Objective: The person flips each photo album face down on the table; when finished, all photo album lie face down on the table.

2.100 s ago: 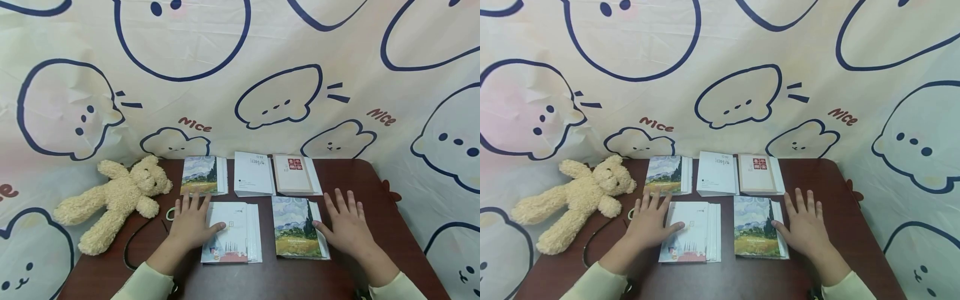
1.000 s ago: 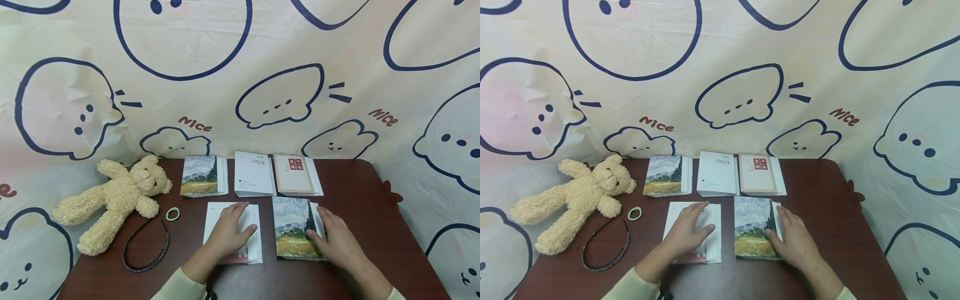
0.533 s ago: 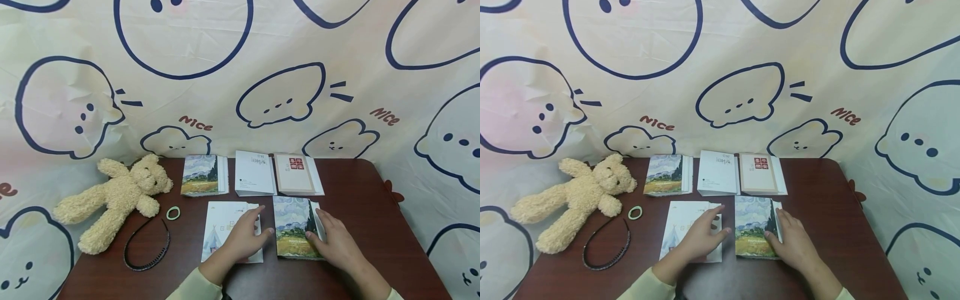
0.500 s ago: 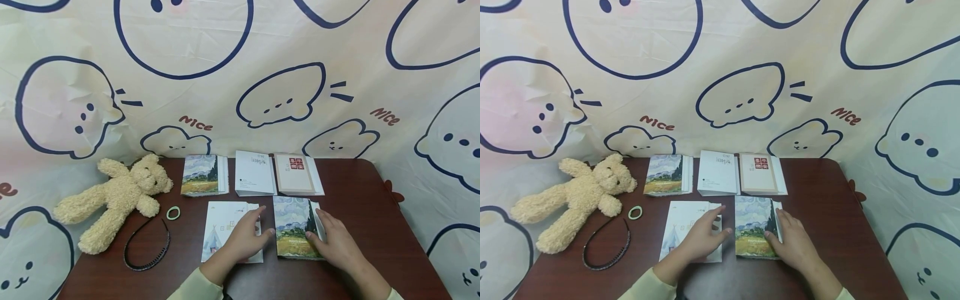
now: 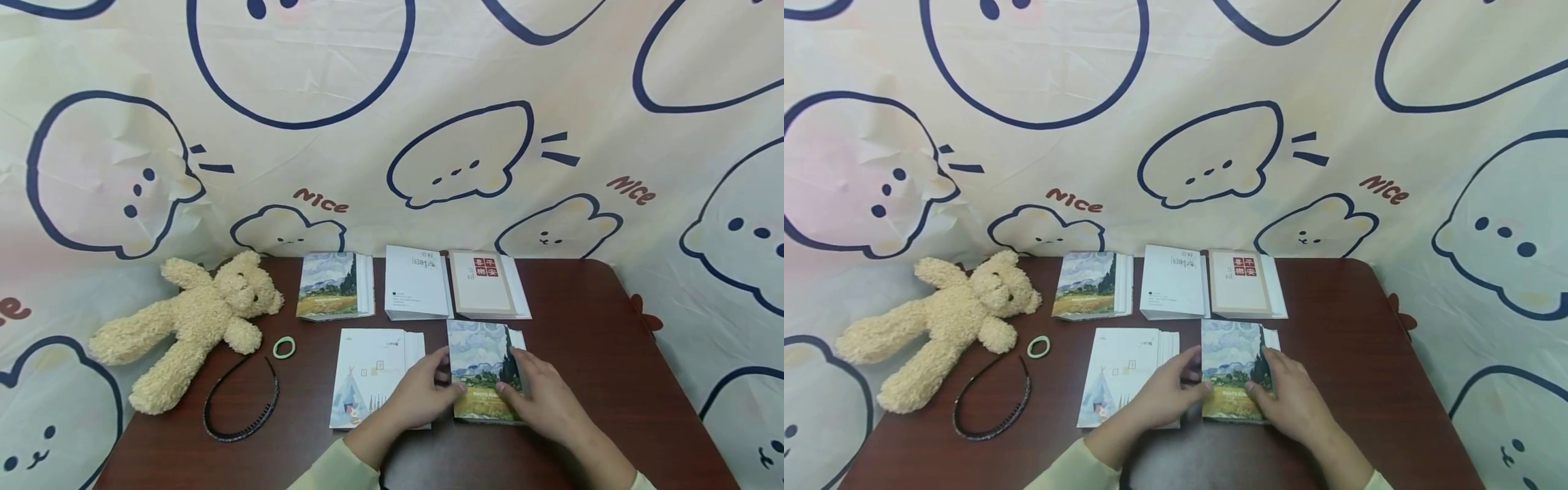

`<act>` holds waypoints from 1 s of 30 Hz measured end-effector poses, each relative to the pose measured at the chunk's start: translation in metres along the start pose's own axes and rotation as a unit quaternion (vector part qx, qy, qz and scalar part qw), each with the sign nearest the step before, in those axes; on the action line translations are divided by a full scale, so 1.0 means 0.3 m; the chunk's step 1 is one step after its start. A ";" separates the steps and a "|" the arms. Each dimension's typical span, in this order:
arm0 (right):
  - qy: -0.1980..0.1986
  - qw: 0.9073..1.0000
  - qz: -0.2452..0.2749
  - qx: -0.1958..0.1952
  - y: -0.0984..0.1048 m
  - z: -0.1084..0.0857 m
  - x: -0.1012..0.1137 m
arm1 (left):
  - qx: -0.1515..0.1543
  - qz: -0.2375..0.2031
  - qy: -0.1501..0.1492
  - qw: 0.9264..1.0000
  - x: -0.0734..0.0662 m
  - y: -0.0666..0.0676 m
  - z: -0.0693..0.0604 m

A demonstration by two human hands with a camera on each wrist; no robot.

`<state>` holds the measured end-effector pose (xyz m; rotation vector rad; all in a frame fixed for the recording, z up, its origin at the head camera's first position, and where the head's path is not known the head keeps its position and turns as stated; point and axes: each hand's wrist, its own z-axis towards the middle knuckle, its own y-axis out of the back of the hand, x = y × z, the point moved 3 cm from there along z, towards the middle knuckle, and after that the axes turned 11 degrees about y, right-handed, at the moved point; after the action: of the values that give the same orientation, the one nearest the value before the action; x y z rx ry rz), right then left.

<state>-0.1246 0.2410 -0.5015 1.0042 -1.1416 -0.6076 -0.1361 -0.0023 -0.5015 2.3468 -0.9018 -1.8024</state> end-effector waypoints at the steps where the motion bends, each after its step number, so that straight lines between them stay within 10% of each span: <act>1: 0.002 1.000 0.001 0.002 -0.001 0.000 0.002 | 0.001 -0.002 0.003 1.000 -0.001 -0.004 0.002; 30: -0.008 1.000 -0.006 0.030 -0.006 0.008 0.028 | 0.035 -0.149 0.039 0.987 0.009 -0.043 0.009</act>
<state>-0.1240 0.2323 -0.4991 1.0592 -1.1748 -0.5958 -0.1327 0.0079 -0.5094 2.7006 -0.6419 -1.7821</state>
